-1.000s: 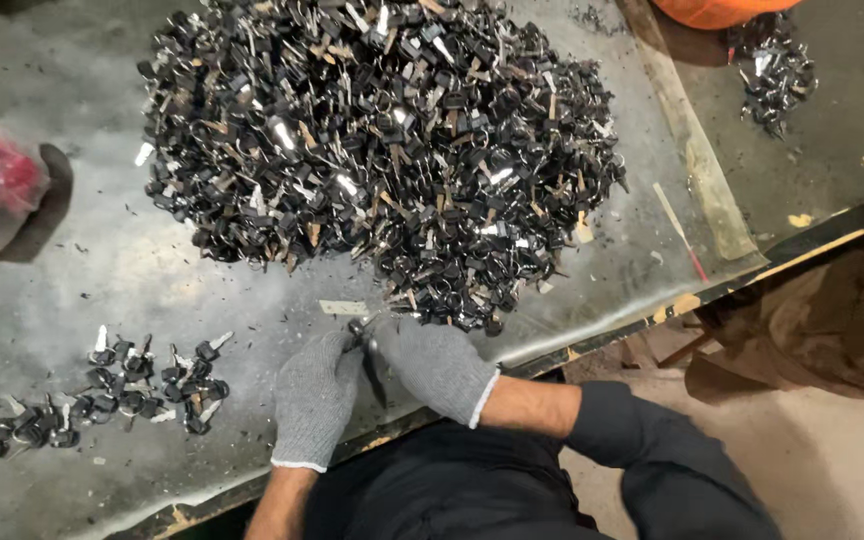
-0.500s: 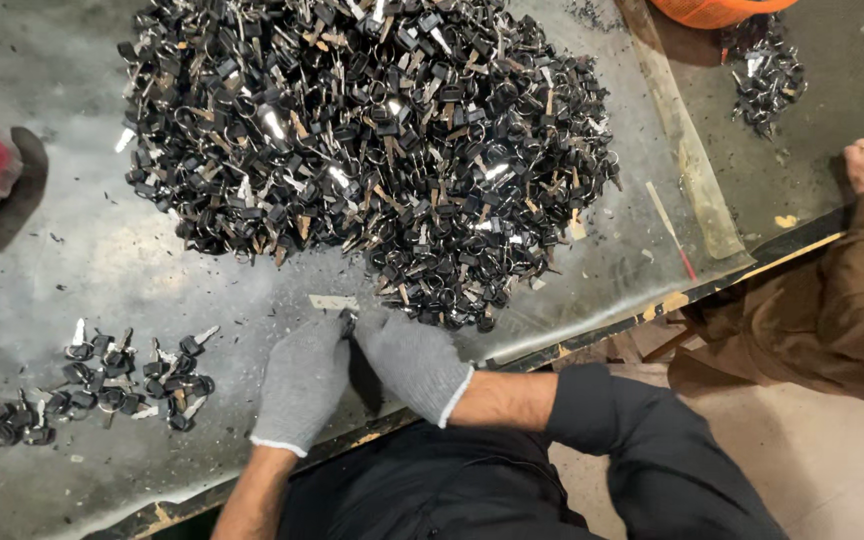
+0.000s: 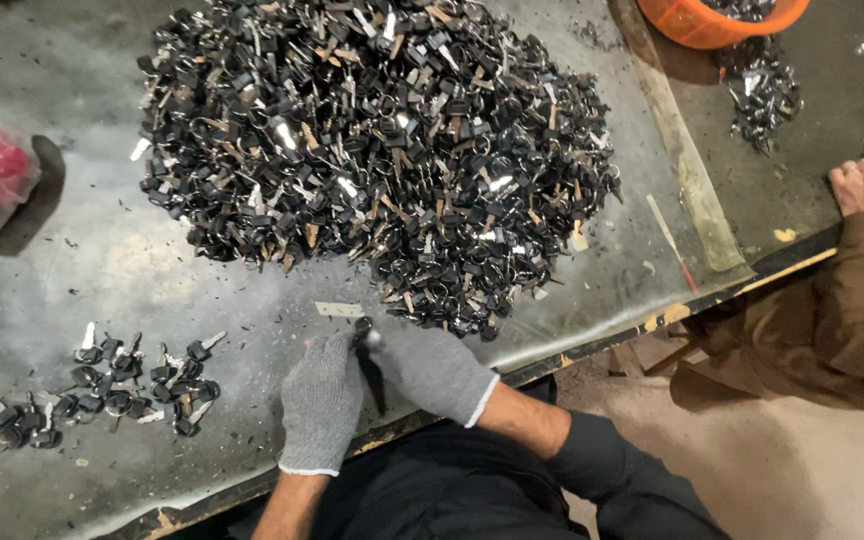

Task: The person, wearing gray gloves, picks keys one at a time from a large pile on the work table and places selected keys onto a growing group on the left side of the table. The sorting continues steadily throughout the clip, with the sorted group gradually increasing in size.

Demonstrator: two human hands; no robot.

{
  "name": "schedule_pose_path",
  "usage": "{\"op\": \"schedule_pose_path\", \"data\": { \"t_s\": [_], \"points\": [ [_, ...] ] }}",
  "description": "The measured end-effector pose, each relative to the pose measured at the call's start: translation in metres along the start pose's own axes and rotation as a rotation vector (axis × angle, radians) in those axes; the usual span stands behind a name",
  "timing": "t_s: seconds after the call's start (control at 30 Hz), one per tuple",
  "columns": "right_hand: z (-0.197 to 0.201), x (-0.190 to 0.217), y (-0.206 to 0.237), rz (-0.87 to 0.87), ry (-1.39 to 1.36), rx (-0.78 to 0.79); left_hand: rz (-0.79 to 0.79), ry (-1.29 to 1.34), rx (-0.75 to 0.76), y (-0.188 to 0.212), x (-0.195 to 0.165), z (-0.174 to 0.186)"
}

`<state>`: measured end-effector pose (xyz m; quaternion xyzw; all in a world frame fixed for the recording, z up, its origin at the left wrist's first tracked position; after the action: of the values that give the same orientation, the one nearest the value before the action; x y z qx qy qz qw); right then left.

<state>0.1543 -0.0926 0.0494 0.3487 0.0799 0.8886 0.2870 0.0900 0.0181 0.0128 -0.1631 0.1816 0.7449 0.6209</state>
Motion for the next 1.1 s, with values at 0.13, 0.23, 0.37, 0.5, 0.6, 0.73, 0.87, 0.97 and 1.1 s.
{"op": "schedule_pose_path", "data": {
  "t_s": [0.13, 0.23, 0.37, 0.5, 0.6, 0.73, 0.87, 0.97, 1.1],
  "points": [
    [-0.009, -0.005, -0.009, -0.214, 0.268, -0.005, -0.079, -0.041, 0.014, -0.001, 0.0, -0.003],
    [-0.006, -0.003, -0.013, -0.181, 0.208, 0.015, -0.092, -0.028, 0.034, -0.004, 0.0, -0.002],
    [-0.002, -0.005, -0.011, -0.107, 0.135, 0.107, -0.125, 0.015, -0.05, -0.003, -0.001, 0.007],
    [0.006, -0.006, -0.009, -0.167, 0.13, 0.049, -0.09, 0.028, 0.009, 0.001, 0.0, 0.004],
    [0.009, 0.005, -0.01, -0.014, 0.021, -0.011, -0.089, 0.04, -0.021, 0.002, 0.0, 0.009],
    [-0.002, 0.001, -0.008, -0.121, 0.14, 0.057, -0.073, 0.071, -0.027, 0.0, 0.004, 0.008],
    [-0.001, 0.009, -0.003, 0.003, 0.232, -0.103, 0.021, 0.042, 0.073, -0.002, 0.011, -0.003],
    [-0.003, 0.008, -0.003, -0.004, 0.309, -0.13, -0.055, 0.042, 0.029, -0.001, 0.009, 0.001],
    [-0.007, 0.006, -0.008, -0.016, 0.235, -0.055, -0.062, 0.038, 0.086, -0.004, 0.01, -0.001]
  ]
}}
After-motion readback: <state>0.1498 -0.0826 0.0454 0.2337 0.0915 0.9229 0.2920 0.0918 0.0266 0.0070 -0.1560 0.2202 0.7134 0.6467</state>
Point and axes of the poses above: each hand's wrist, its own y-axis away from the middle knuckle, its own z-axis out of the back of the hand, x = y × z, the point moved 7 cm from there along -y, towards the middle knuckle, and after that the axes turned 14 degrees about x, right-handed, at the moved point
